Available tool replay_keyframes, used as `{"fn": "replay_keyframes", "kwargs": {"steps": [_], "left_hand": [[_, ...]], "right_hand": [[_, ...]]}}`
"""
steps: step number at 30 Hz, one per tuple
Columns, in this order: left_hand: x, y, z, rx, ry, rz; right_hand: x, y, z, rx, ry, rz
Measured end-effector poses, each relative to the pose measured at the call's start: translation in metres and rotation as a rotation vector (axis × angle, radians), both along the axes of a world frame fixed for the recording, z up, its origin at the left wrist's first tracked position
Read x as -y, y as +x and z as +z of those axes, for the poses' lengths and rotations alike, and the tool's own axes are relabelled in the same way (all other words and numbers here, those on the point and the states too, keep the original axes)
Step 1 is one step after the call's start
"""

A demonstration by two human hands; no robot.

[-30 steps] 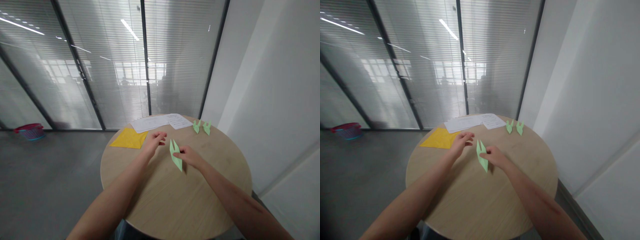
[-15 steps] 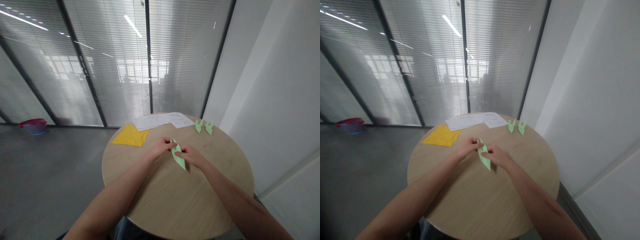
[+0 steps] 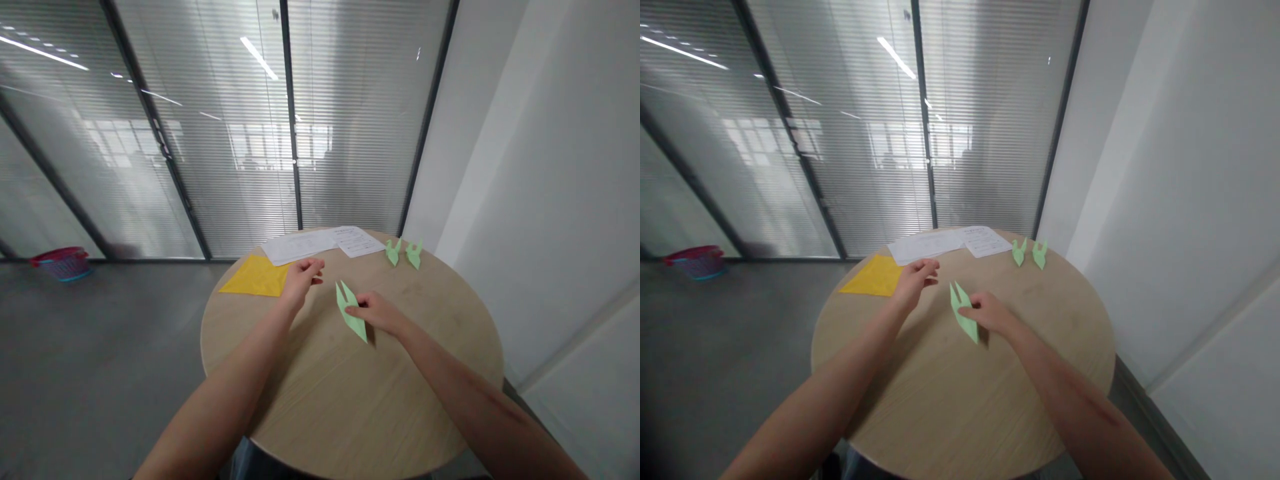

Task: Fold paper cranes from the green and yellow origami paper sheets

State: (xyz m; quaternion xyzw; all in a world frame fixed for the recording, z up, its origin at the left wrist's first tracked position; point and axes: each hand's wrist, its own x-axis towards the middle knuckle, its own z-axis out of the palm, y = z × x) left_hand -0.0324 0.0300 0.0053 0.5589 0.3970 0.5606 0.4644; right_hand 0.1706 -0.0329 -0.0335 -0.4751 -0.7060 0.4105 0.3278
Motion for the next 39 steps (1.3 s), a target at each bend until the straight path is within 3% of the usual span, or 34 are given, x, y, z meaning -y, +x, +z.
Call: {"fn": "replay_keyframes", "kwargs": {"steps": [3,7,9,17,25,39], "left_hand": [[0.004,0.009,-0.007,-0.093,-0.009,-0.143],[0.009,0.019,-0.019,-0.257,-0.063,-0.427],[0.009,0.021,-0.022,-0.316,-0.075,-0.497],[0.008,0.014,-0.020,-0.425,-0.065,-0.620],[0.015,0.012,-0.014,-0.575,-0.029,-0.694],[0.001,0.000,-0.016,-0.505,-0.052,-0.718]], "right_hand": [[-0.003,0.003,-0.001,-0.001,0.025,-0.041],[-0.004,0.005,-0.002,0.001,0.044,-0.043],[-0.004,0.004,-0.003,0.002,0.051,-0.019],[0.000,0.006,-0.002,0.008,-0.080,0.096],[-0.002,0.009,-0.006,0.087,-0.085,0.179],[0.001,0.018,0.000,0.084,-0.171,0.246]]}}
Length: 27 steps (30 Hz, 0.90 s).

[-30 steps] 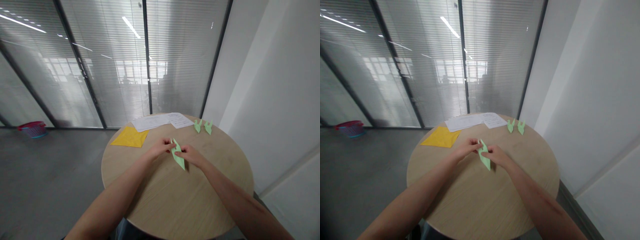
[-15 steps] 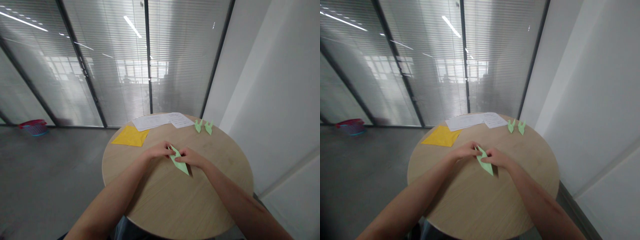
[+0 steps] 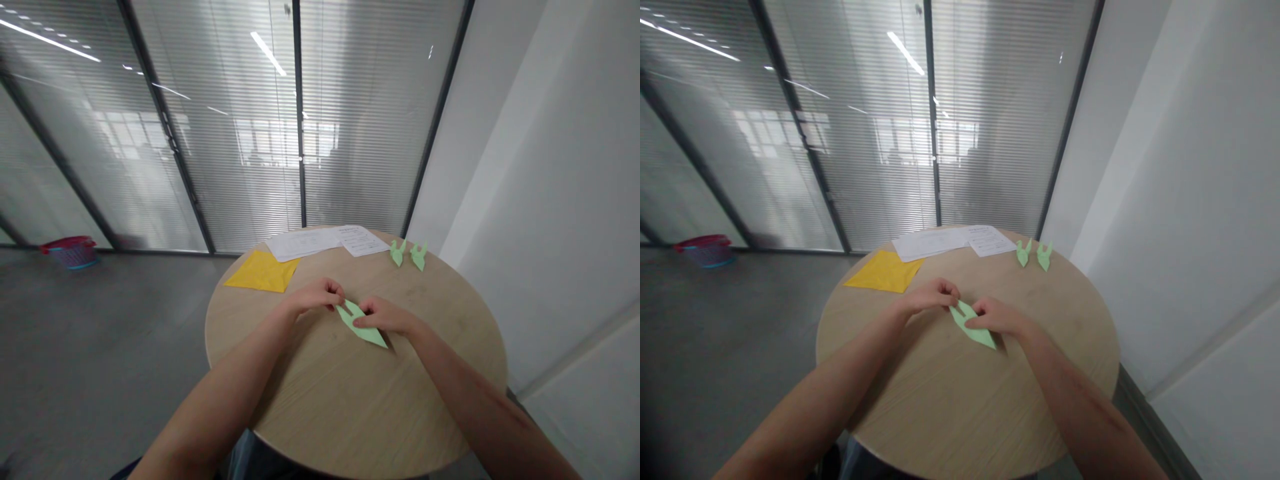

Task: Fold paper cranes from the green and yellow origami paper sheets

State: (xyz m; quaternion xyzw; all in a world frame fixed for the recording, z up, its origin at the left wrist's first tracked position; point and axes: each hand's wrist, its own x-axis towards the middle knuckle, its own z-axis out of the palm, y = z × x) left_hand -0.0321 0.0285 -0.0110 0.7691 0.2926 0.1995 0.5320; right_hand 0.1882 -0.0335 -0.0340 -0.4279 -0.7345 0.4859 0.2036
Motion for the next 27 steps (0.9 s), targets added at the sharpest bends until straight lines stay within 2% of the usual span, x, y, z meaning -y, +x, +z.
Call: {"fn": "replay_keyframes", "kwargs": {"steps": [8,13,16,19,22,27], "left_hand": [[-0.012,-0.016,0.004,0.083,-0.033,0.151],[-0.013,-0.007,0.002,0.265,0.006,0.398],[-0.010,0.003,-0.002,0.273,0.037,0.479],[-0.005,0.012,-0.006,0.212,0.046,0.465],[0.001,0.019,-0.010,0.136,0.053,0.392],[0.004,0.024,-0.015,0.055,0.087,0.262]], "right_hand": [[-0.003,0.002,-0.002,0.033,-0.003,-0.039],[-0.005,-0.002,-0.002,-0.031,0.038,-0.166],[-0.007,-0.005,-0.003,-0.079,0.111,-0.252],[-0.010,-0.006,-0.005,-0.143,0.167,-0.324],[-0.013,-0.006,-0.008,-0.201,0.187,-0.389],[-0.016,-0.005,-0.013,-0.312,0.129,-0.426]]}}
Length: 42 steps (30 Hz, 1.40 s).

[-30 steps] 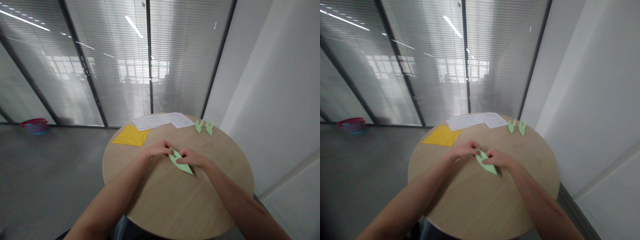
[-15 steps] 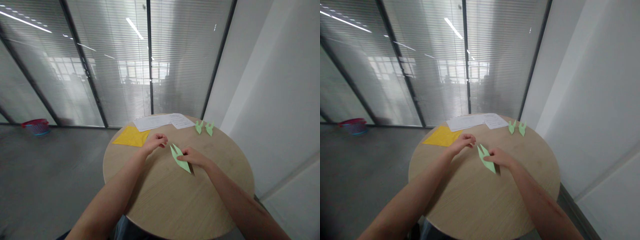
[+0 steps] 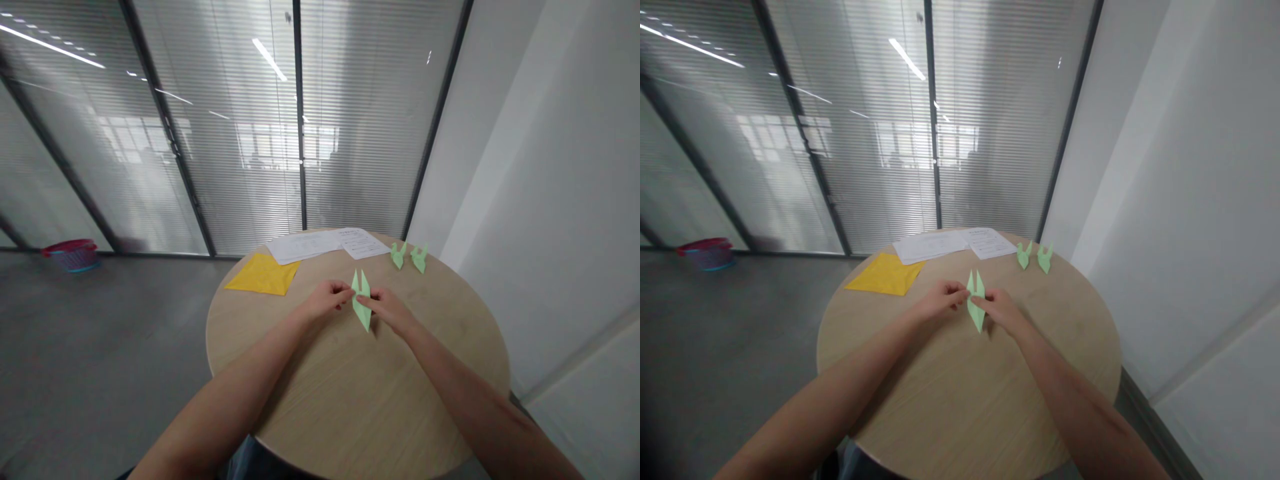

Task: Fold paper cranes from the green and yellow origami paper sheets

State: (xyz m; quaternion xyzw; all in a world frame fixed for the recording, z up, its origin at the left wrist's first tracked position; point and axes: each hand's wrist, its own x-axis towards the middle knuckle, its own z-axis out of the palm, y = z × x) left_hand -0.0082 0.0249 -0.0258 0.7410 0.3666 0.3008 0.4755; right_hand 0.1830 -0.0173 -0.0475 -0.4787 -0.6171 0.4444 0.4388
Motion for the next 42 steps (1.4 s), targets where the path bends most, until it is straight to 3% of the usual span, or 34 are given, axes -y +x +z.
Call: {"fn": "replay_keyframes", "kwargs": {"steps": [8,19,28,36,42], "left_hand": [[-0.0017,-0.0011,-0.0023,-0.006,0.004,0.005],[-0.0054,-0.0029,-0.0017,0.157,0.081,0.161],[-0.0006,-0.0015,0.0013,0.186,0.090,0.156],[0.0035,-0.0008,0.0028,0.152,0.085,0.147],[-0.0017,-0.0001,-0.0033,0.149,0.135,0.145]], "right_hand": [[0.0004,-0.0040,-0.0010,-0.065,-0.028,0.019],[0.0009,-0.0029,0.0058,-0.167,0.008,-0.004],[-0.0072,0.0002,-0.0025,-0.148,0.086,-0.053],[-0.0063,0.0020,0.0015,-0.169,0.118,-0.178],[-0.0071,0.0005,0.0003,-0.166,0.102,-0.160]]}}
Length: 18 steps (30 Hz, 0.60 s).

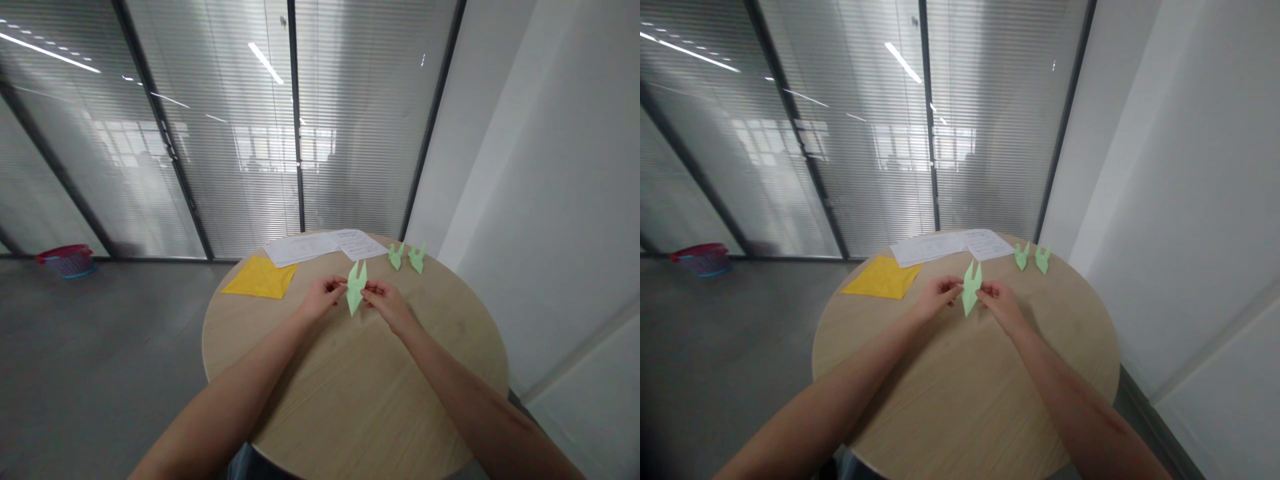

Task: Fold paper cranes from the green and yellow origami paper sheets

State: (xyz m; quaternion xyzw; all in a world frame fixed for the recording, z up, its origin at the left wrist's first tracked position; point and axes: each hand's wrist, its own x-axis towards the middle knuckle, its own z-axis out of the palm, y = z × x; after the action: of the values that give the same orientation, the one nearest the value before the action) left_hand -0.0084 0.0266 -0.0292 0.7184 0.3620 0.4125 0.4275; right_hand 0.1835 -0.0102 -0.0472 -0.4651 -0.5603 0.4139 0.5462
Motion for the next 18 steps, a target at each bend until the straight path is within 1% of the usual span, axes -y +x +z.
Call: {"fn": "replay_keyframes", "kwargs": {"steps": [5,9,13,18], "left_hand": [[-0.0036,-0.0002,-0.0034,-0.008,-0.003,0.010],[-0.0021,-0.0001,-0.0036,0.011,-0.026,-0.023],[0.0013,0.0004,-0.0027,0.014,-0.062,-0.045],[0.0013,0.0013,-0.0029,0.030,-0.060,-0.048]], "right_hand": [[-0.0007,0.0000,-0.0025,0.021,0.010,0.044],[-0.0010,-0.0008,-0.0041,0.051,0.045,0.071],[-0.0010,-0.0021,-0.0052,0.079,0.085,0.058],[-0.0027,-0.0012,-0.0085,0.079,0.108,0.051]]}}
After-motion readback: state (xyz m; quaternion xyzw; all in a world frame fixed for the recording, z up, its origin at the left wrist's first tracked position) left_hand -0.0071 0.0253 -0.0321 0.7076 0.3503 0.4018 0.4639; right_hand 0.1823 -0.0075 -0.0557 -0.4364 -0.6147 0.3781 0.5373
